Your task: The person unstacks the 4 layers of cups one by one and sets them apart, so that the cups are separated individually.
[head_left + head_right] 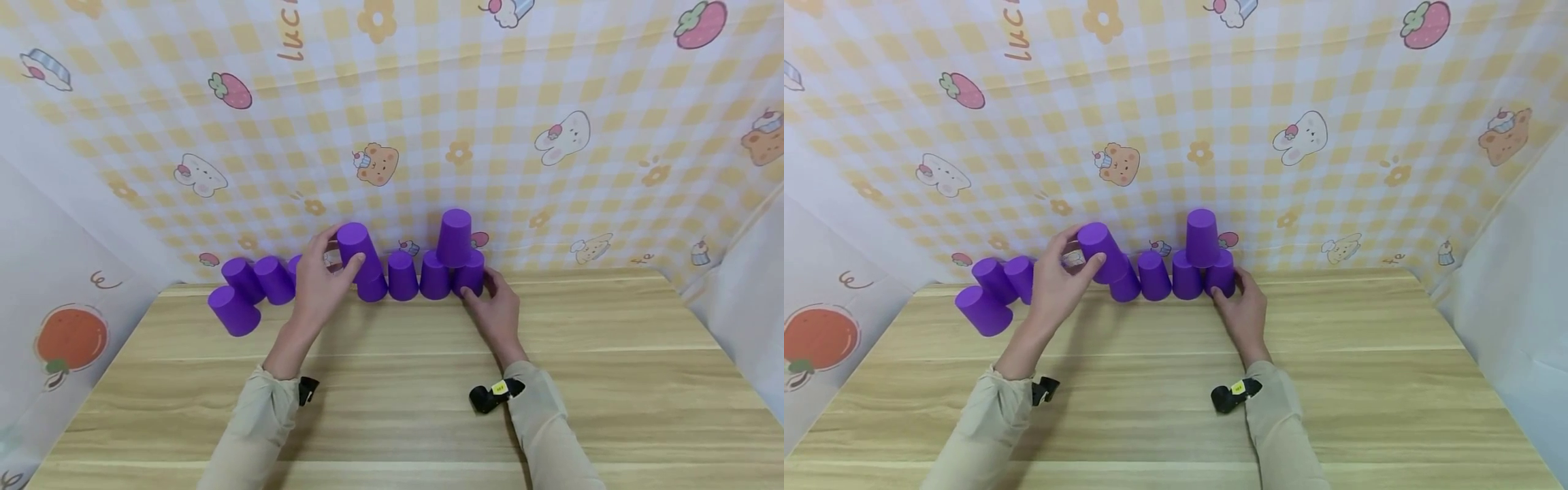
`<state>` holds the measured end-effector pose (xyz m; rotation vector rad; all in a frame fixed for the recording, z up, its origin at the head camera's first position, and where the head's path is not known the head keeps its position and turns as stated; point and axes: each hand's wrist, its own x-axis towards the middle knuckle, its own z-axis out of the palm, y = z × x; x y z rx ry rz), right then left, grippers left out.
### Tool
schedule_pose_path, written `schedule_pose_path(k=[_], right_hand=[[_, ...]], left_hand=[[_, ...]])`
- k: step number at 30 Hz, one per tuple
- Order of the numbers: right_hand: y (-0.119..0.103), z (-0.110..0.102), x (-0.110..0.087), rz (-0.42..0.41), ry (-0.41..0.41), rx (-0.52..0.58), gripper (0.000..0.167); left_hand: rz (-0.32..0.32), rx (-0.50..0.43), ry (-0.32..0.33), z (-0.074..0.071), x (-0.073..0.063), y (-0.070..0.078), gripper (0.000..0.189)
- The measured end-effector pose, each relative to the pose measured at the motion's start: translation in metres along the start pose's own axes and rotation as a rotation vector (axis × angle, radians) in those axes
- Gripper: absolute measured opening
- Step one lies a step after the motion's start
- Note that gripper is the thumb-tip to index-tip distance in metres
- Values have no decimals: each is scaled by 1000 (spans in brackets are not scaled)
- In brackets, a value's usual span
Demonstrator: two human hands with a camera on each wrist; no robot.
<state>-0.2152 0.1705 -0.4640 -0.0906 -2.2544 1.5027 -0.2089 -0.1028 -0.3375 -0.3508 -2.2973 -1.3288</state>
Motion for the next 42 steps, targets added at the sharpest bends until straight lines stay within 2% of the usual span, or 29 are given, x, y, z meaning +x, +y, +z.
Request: schedule_pose_path(k=[8,17,23,27,32,42], right_hand=[[0,0,-1,-5,3,-9,55],[-1,-1,1,-15,7,-7,54],[-3,-1,1,-1,5,-7,54],[-3,0,0,0,2,-6,55],[-3,-1,0,-6,2,-15,55],[-6,-2,0,6,-9,-5,56]], left_hand=[[62,53,8,-25,-13,-9,52],[-19,137,17,-58,-40,-30,54],[-26,187,35,-75,-51,-47,56],[-5,242,47,-85,-56,-57,57],[-8,308,44,-95,-59,-65,55],[-92,327,44,-101,-64,-81,53]])
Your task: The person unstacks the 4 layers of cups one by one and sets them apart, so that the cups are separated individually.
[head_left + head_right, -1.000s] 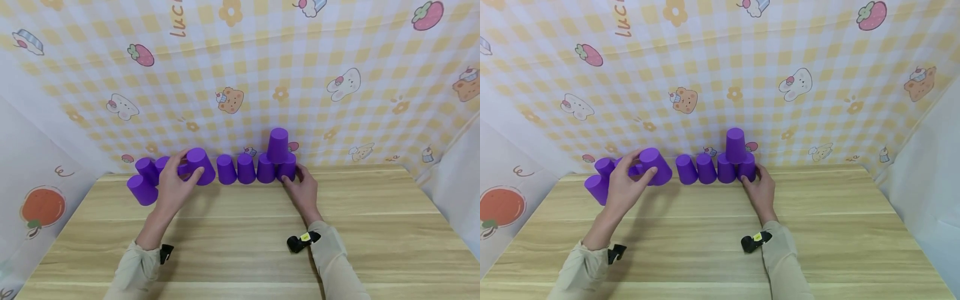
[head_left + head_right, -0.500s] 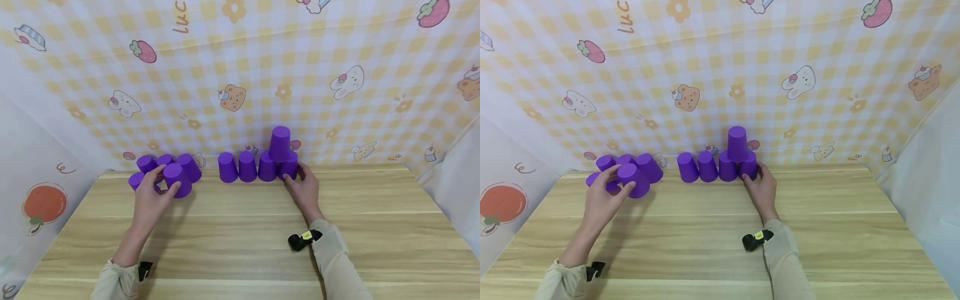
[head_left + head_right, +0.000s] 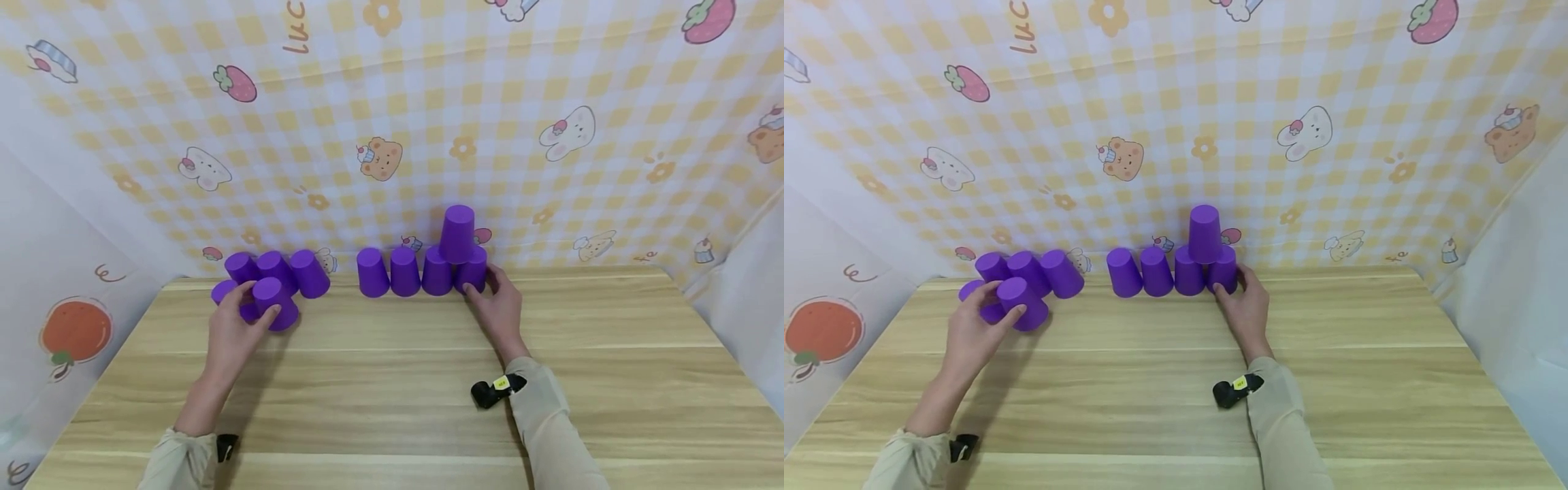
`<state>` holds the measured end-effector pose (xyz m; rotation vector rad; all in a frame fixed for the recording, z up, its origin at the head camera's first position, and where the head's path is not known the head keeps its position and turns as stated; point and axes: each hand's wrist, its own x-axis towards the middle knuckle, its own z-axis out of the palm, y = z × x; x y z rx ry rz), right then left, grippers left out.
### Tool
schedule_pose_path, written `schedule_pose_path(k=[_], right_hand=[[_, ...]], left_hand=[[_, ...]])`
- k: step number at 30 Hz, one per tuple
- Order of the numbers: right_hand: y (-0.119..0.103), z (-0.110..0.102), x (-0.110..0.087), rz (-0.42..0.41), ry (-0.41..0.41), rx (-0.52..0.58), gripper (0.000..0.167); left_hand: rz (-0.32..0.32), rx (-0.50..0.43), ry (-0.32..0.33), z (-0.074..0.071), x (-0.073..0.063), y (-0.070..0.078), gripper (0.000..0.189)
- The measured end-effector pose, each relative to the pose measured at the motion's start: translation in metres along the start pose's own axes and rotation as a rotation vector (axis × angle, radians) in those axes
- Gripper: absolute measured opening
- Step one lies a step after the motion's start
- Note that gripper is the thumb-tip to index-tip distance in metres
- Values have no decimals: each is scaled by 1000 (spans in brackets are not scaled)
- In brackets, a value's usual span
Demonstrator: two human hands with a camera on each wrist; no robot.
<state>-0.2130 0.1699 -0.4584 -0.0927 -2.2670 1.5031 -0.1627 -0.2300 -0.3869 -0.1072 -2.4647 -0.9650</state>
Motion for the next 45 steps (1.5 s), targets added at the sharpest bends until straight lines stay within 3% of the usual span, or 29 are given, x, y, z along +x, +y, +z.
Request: schedule_pose_path(k=[8,16,25,32,40,45], right_hand=[[4,1,1,-26,20,9,54],[4,2,1,-24,15,13,55],[3,0,1,-12,19,16,55],[3,1,0,-7,9,14,55],[0,1,0,1,5,22,56],[1,1,0,2,10,11,56]], left_hand=[[-19,0,15,2,3,-9,53],[-66,22,-36,1,9,-13,53],[-45,44,-47,1,12,-16,54],[-67,44,-12,0,11,-16,56],[-49,50,68,-4,6,-2,58],[56,12,102,-5,7,18,51]])
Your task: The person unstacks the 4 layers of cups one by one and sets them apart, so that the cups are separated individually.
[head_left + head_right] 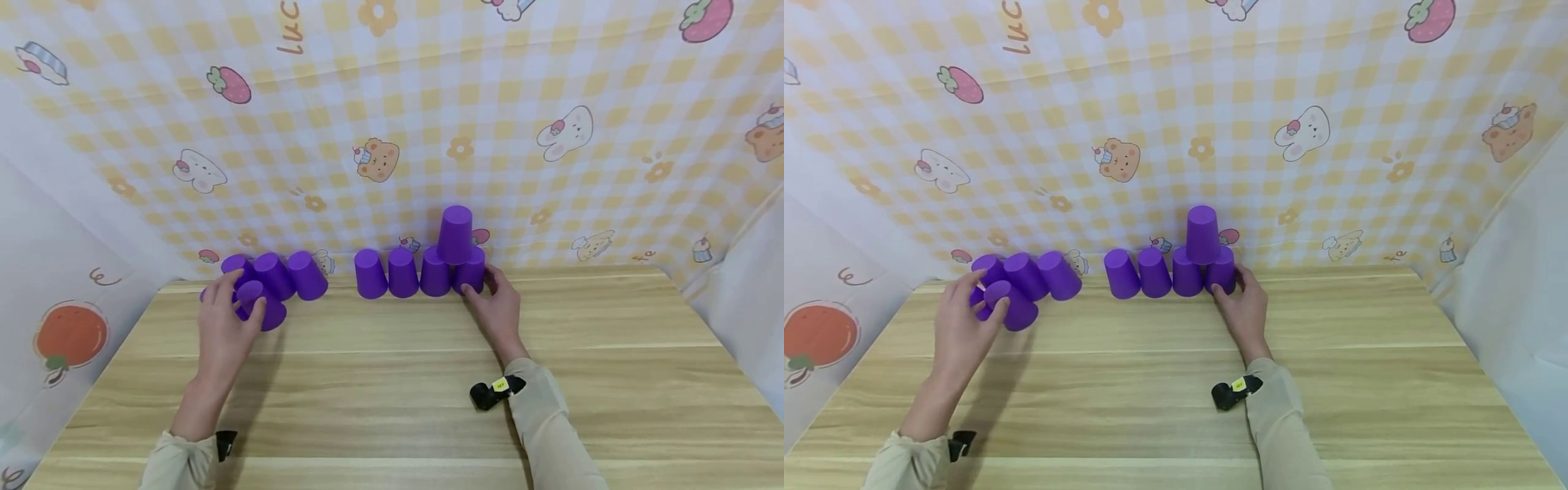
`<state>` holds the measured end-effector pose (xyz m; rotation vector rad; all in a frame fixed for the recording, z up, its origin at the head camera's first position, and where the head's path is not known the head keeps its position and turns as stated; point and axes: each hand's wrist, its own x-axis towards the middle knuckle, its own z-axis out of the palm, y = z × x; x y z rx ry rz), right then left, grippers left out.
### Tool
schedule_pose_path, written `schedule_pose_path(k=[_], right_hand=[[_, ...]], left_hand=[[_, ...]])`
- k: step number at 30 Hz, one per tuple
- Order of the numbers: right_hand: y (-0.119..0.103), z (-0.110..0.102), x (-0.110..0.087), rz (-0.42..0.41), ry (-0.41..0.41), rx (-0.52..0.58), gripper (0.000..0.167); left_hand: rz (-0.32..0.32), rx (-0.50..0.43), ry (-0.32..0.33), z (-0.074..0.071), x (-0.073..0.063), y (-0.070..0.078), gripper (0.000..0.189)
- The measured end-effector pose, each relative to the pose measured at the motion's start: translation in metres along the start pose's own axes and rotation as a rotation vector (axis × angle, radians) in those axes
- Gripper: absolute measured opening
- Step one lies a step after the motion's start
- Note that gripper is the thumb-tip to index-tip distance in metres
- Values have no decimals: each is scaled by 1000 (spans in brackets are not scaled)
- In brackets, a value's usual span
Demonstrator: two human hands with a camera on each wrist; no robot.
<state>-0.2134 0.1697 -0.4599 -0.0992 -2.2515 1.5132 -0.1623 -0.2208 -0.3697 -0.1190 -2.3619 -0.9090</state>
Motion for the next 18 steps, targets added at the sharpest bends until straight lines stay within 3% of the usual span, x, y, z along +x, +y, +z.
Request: schedule_pose_path(k=[6,11,18], right_hand=[[0,0,0,0,-2,2,56],[-1,0,0,-5,4,2,55],[1,-1,0,1,1,-1,56]], left_hand=[[101,-66,20,4,3,26,47],[119,-185,-43,19,11,51,48],[160,-273,-133,50,24,88,47]])
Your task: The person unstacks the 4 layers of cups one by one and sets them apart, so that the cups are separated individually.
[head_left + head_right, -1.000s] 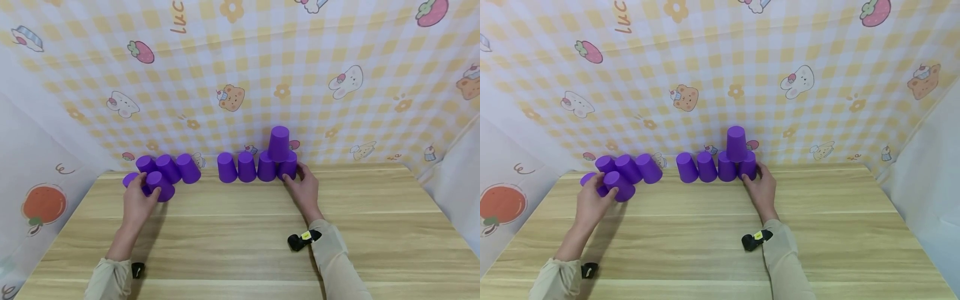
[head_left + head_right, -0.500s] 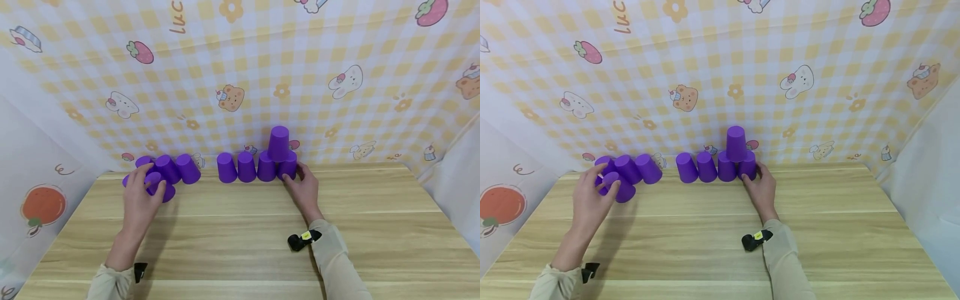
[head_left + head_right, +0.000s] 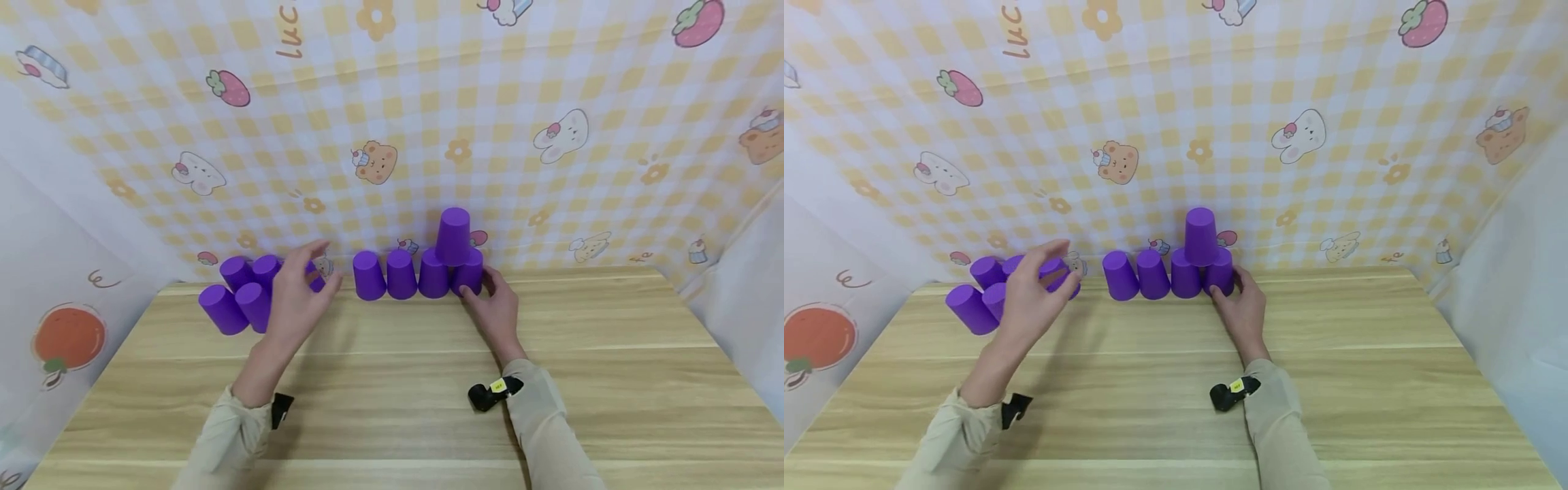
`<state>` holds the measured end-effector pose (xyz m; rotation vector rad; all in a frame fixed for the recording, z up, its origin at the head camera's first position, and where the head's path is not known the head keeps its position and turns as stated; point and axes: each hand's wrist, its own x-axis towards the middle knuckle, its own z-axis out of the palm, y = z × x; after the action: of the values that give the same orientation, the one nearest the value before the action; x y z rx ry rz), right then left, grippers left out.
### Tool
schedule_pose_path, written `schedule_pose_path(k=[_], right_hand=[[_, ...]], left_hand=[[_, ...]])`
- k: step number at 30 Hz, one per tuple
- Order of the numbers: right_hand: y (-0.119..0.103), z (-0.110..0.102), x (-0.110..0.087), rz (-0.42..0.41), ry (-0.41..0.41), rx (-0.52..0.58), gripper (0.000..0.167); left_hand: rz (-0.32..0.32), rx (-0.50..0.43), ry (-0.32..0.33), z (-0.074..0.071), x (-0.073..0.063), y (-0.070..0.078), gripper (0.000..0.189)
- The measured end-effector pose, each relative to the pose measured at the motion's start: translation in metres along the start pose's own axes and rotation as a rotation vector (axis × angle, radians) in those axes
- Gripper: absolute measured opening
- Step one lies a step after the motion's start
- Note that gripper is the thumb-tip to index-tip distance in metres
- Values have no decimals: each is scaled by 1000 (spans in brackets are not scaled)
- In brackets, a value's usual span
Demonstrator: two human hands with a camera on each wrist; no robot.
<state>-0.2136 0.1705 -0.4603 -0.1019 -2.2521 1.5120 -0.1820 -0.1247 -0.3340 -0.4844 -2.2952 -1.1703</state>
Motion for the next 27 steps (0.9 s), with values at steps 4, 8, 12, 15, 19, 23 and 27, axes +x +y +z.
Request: schedule_pose_path(k=[4,8,12,15,19,23,27], right_hand=[[2,1,0,-5,8,-2,56],[3,1,0,-4,8,1,55],[2,1,0,-8,0,5,55],[3,1,1,-13,4,7,55],[3,2,1,-14,3,20,55],[3,3,1,-17,-1,21,55],[4,2,1,-21,0,9,55]], left_hand=[[7,-51,-52,22,11,12,45],[-4,-81,-107,43,22,21,47],[3,-117,-137,63,33,28,48],[29,-121,-154,76,41,31,48],[57,-85,-174,87,49,34,48],[59,-94,-194,95,54,40,49],[44,-120,-220,103,59,47,49]])
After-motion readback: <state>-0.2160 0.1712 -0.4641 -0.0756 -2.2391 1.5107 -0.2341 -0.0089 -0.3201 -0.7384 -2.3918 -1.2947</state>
